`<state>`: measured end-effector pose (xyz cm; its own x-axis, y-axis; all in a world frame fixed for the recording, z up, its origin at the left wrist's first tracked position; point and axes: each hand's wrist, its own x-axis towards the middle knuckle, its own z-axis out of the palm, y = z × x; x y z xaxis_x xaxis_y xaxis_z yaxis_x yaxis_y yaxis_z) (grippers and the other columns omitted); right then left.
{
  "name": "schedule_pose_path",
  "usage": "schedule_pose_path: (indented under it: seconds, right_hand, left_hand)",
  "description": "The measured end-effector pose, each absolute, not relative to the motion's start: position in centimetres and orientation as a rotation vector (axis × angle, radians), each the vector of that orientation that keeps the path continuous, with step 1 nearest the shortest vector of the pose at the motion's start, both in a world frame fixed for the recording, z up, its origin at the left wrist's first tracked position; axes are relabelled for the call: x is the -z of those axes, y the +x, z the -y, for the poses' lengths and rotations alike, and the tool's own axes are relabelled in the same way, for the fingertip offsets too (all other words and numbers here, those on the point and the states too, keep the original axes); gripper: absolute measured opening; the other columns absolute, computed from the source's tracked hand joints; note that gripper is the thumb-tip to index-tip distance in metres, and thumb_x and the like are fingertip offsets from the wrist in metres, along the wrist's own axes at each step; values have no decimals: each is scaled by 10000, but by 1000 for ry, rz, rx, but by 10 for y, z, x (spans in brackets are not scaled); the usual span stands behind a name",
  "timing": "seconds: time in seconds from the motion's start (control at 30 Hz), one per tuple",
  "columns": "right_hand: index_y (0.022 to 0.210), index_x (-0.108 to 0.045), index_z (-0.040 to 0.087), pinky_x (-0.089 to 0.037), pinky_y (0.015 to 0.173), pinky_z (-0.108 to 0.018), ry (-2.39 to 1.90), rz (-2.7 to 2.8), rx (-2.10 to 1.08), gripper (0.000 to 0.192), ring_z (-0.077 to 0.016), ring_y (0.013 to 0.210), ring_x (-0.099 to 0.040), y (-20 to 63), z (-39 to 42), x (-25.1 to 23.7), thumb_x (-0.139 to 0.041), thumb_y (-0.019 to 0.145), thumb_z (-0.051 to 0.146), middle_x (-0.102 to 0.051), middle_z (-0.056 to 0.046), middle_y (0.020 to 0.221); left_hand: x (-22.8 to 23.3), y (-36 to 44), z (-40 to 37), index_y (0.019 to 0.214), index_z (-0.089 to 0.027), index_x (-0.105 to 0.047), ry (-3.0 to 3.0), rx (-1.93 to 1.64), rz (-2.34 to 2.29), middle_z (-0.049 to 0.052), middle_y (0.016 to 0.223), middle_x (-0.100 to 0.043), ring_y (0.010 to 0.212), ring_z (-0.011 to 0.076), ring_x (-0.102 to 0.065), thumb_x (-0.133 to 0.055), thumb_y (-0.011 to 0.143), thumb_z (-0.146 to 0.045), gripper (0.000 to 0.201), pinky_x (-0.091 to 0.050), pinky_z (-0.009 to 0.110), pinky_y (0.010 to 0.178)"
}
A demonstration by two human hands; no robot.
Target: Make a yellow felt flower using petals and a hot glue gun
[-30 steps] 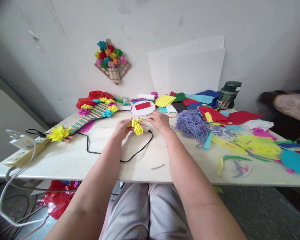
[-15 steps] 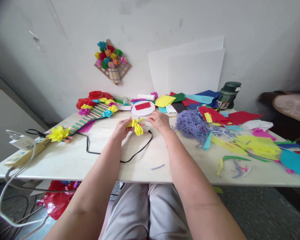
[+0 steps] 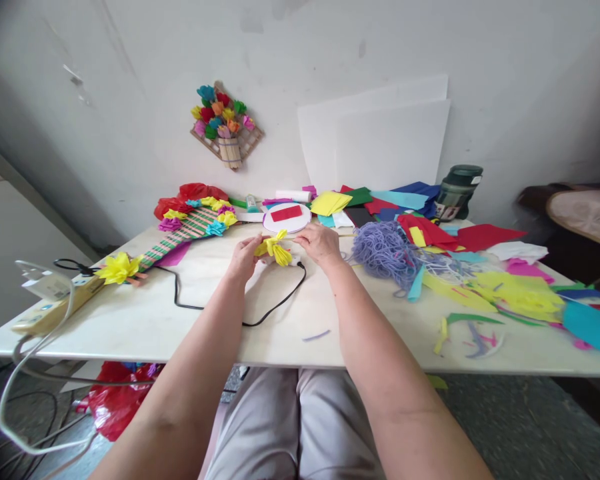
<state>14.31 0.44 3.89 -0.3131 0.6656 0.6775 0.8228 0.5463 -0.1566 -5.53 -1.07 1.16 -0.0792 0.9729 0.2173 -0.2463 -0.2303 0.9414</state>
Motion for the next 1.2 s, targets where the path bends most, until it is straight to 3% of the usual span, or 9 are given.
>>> schedule_pose_path:
  seconds: [0.43,0.63,0.87,1.2]
  right_hand:
    - [765,-713,219,-345,623,-266,-1151,1978,209,242,-172,806,-567,149,-10,-34,-529,842,356,-684,-45,829]
    - [740,-697,201,-319,551,-247,-1293,1724,-245,267,-156,665,-540,152,-19,-29,-579,744,440,-665,-13,713]
    - [590,-587,159,-285,515,-242,-1152,1581,-772,321,-95,514,-385,144,-20,-26,-626,625,476,-461,40,511]
    - [525,-576,150,-267,509,-250,-1175,1547,-915,301,-84,492,-326,139,-8,-39,-606,591,442,-413,48,451]
  left_hand:
    - [-9,-57,5,878,-96,-679,1044,-1633,-860,79,815,-673,789,168,-632,-710,632,-431,417,-504,300,738]
    - [-13,-54,8,895,-114,-661,959,-1637,-793,69,860,-680,825,155,-635,-683,664,-308,303,-508,291,762]
    - [-19,-50,14,931,-83,-649,1017,-1451,-705,98,860,-691,814,189,-650,-593,624,-168,324,-519,324,757]
    - [-17,-45,18,993,-96,-646,1111,-1243,-667,85,864,-694,765,169,-655,-635,615,-148,382,-489,298,763]
